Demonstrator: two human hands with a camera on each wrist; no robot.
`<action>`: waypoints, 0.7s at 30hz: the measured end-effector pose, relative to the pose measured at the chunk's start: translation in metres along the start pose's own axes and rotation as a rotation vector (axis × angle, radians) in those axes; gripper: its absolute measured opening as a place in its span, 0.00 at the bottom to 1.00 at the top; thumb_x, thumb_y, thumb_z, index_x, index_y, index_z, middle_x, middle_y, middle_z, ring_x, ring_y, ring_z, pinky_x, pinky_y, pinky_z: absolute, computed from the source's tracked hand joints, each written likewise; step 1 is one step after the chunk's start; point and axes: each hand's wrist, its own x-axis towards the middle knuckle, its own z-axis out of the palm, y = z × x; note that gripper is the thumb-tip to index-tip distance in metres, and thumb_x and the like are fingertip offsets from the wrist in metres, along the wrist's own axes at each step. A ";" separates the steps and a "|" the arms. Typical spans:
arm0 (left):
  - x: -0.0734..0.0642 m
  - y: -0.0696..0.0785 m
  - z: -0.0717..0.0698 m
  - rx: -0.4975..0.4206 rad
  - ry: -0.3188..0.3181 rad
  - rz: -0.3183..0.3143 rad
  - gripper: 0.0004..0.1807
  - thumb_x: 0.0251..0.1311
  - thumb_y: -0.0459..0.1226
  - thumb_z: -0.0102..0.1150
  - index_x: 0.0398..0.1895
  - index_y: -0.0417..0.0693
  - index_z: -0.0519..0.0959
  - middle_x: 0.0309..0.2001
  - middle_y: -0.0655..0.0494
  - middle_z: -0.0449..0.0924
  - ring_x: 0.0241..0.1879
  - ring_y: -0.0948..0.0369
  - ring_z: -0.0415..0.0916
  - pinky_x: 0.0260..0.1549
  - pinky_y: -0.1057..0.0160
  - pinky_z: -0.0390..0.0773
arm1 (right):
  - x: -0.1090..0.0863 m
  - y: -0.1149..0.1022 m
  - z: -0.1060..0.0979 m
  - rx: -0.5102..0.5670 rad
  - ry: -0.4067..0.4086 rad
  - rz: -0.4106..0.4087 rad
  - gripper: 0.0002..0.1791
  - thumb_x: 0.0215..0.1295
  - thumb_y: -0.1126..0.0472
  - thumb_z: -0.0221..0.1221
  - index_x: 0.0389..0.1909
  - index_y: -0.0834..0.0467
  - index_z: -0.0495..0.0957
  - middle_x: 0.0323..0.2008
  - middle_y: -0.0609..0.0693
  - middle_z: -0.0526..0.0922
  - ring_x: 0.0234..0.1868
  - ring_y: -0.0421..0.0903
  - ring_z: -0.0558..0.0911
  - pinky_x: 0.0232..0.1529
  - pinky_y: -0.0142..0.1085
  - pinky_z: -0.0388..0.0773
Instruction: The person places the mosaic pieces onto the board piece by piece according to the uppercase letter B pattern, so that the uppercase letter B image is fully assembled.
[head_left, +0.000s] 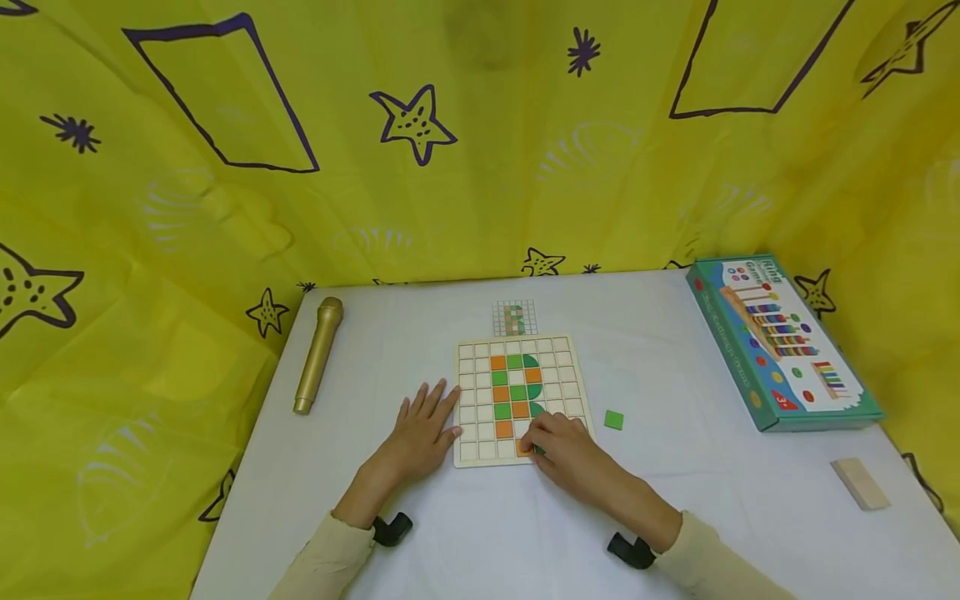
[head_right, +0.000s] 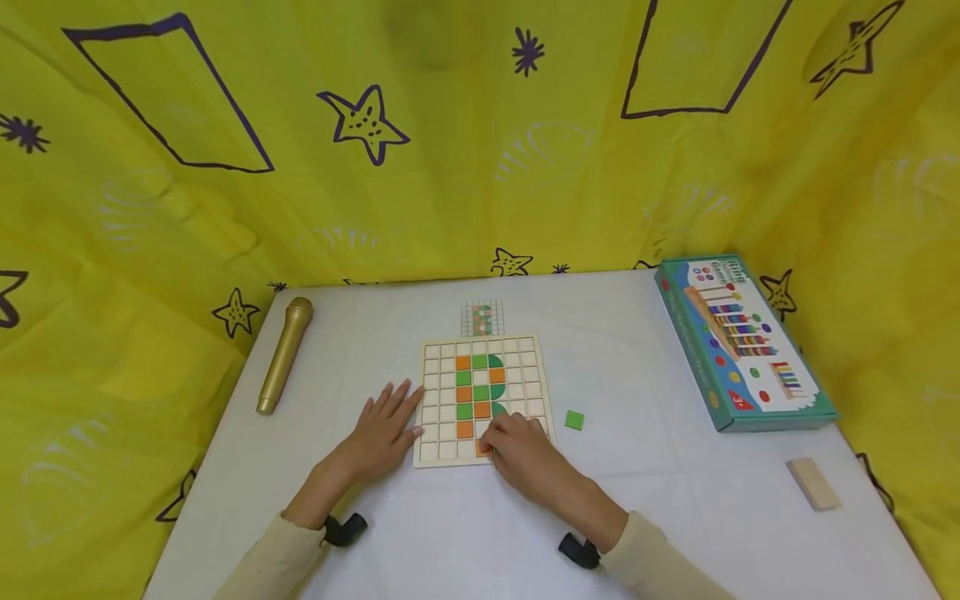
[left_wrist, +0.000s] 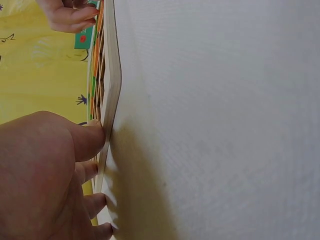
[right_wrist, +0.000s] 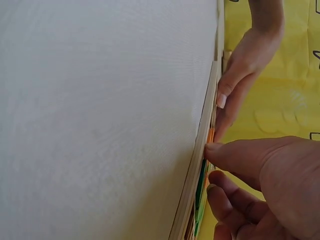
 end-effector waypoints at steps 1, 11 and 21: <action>0.000 0.000 0.000 -0.001 0.000 0.000 0.37 0.81 0.50 0.48 0.87 0.52 0.52 0.86 0.43 0.44 0.85 0.39 0.36 0.78 0.30 0.39 | 0.000 0.000 -0.001 0.002 -0.005 0.008 0.09 0.64 0.68 0.71 0.41 0.51 0.88 0.45 0.42 0.81 0.48 0.44 0.79 0.45 0.37 0.68; 0.000 0.001 0.000 0.023 0.017 -0.001 0.36 0.81 0.50 0.48 0.86 0.51 0.54 0.86 0.43 0.46 0.85 0.39 0.38 0.78 0.30 0.42 | -0.014 0.028 -0.033 0.085 -0.032 0.273 0.17 0.66 0.61 0.72 0.55 0.54 0.84 0.53 0.48 0.79 0.57 0.51 0.77 0.55 0.47 0.72; 0.002 -0.003 0.004 0.036 0.015 0.007 0.37 0.82 0.51 0.47 0.86 0.52 0.52 0.86 0.44 0.45 0.85 0.39 0.37 0.78 0.30 0.42 | -0.045 0.064 -0.059 0.114 -0.015 0.425 0.22 0.69 0.68 0.68 0.62 0.65 0.78 0.56 0.62 0.77 0.59 0.61 0.76 0.60 0.59 0.77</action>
